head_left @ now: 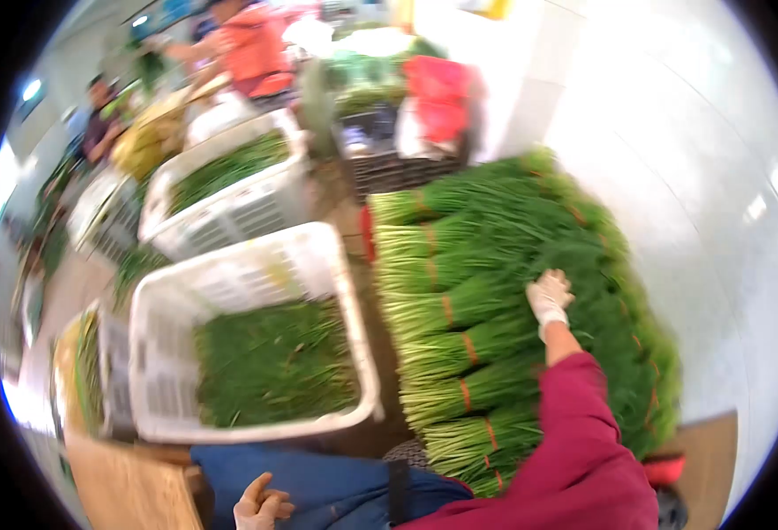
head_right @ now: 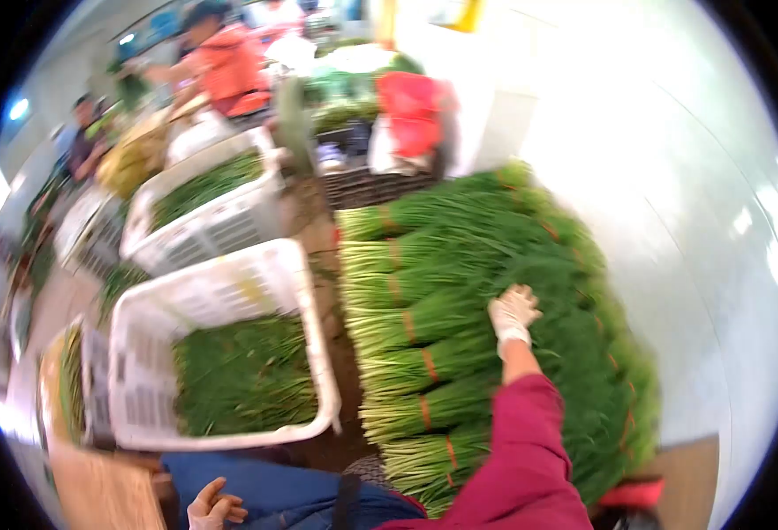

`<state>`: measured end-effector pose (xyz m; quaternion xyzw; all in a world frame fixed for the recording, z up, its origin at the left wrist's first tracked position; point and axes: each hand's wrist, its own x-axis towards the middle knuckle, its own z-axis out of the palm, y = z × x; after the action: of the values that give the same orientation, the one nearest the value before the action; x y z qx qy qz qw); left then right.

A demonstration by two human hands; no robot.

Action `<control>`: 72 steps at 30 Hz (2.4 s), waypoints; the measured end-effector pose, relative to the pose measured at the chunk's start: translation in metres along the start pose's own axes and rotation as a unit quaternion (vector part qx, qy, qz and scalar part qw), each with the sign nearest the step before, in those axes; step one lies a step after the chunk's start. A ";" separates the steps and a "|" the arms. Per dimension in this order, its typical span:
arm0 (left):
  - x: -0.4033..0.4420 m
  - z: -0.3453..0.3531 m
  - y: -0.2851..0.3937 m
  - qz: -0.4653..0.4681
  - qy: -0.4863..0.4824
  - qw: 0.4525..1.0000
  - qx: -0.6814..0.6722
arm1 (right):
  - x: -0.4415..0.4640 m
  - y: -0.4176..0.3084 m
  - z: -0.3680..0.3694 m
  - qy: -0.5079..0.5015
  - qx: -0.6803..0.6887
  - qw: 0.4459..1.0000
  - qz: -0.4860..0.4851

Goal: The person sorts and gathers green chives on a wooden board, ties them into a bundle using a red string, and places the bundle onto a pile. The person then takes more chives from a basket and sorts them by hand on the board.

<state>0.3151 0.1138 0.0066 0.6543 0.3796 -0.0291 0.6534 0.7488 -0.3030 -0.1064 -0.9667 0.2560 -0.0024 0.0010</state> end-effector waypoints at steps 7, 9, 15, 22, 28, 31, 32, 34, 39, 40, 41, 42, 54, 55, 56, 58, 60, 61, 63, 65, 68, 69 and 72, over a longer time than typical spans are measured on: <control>-0.096 -0.036 -0.053 -0.005 0.178 0.980 -0.086 | -0.178 -0.141 -0.027 0.099 0.298 0.808 -0.499; -0.122 -0.045 -0.079 0.005 0.248 0.959 -0.134 | -0.265 -0.177 -0.029 -0.117 0.454 0.703 -0.534; -0.220 -0.083 -0.124 -0.023 0.512 0.835 -0.199 | -0.527 -0.186 -0.106 -0.540 0.366 0.460 -0.602; -0.339 -0.162 -0.224 -0.122 0.825 0.532 -0.147 | -0.657 -0.135 -0.120 -0.635 0.190 0.241 -0.709; -0.396 -0.250 -0.317 -0.208 0.871 0.416 0.158 | -0.678 -0.123 -0.125 -0.661 0.097 0.279 -0.690; -0.390 -0.286 -0.320 -0.242 0.864 0.403 0.181 | -0.682 -0.127 -0.127 -0.646 0.071 0.298 -0.699; -0.385 -0.294 -0.313 -0.292 0.850 0.393 0.195 | -0.685 -0.128 -0.129 -0.639 0.074 0.294 -0.706; -0.381 -0.304 -0.319 -0.353 0.831 0.380 0.201 | -0.689 -0.129 -0.132 -0.628 0.077 0.288 -0.719; -0.382 -0.311 -0.344 -0.393 0.800 0.401 0.212 | -0.708 -0.132 -0.140 -0.645 0.060 0.290 -0.705; -0.383 -0.306 -0.336 -0.322 0.823 0.453 0.113 | -0.717 -0.134 -0.146 -0.647 0.040 0.296 -0.701; -0.386 -0.297 -0.325 -0.246 0.832 0.498 0.011 | -0.727 -0.137 -0.151 -0.650 0.020 0.302 -0.697; -0.388 -0.286 -0.311 -0.167 0.824 0.534 -0.094 | -0.735 -0.138 -0.153 -0.665 0.000 0.302 -0.683; -0.386 -0.247 -0.285 -0.162 0.859 0.485 0.031 | -0.863 -0.126 -0.161 -0.731 -0.050 0.190 -0.654; -0.396 -0.252 -0.287 -0.192 0.871 0.443 0.092 | -0.863 -0.126 -0.162 -0.723 -0.058 0.193 -0.661; -0.406 -0.260 -0.293 -0.209 0.876 0.407 0.153 | -0.864 -0.126 -0.162 -0.716 -0.064 0.195 -0.668; -0.421 -0.282 -0.311 -0.238 0.874 0.328 0.269 | -0.868 -0.129 -0.156 -0.722 -0.063 0.194 -0.662; -0.428 -0.304 -0.322 -0.278 0.840 0.315 0.345 | -0.875 -0.131 -0.157 -0.725 -0.063 0.197 -0.657; -0.431 -0.312 -0.327 -0.298 0.819 0.308 0.381 | -0.880 -0.132 -0.160 -0.726 -0.064 0.201 -0.655; -0.433 -0.322 -0.336 -0.391 0.787 0.353 0.322 | -0.888 -0.132 -0.166 -0.727 -0.068 0.213 -0.649; -0.431 -0.327 -0.334 -0.409 0.792 0.336 0.305 | -0.898 -0.131 -0.171 -0.728 -0.070 0.231 -0.642; -0.434 -0.319 -0.301 -0.311 0.823 0.369 0.301 | -0.923 -0.129 -0.174 -0.687 -0.070 0.180 -0.700; -0.433 -0.318 -0.294 -0.304 0.827 0.385 0.274 | -0.935 -0.125 -0.174 -0.691 -0.073 0.168 -0.699; -0.442 -0.317 -0.287 -0.143 0.842 0.514 -0.085 | -0.975 -0.109 -0.170 -0.708 -0.076 0.137 -0.689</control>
<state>-0.2977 0.1487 0.0497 0.2506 0.8413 0.4743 0.0676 -0.0456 0.2746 0.0596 -0.3107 -0.6313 0.7026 0.1059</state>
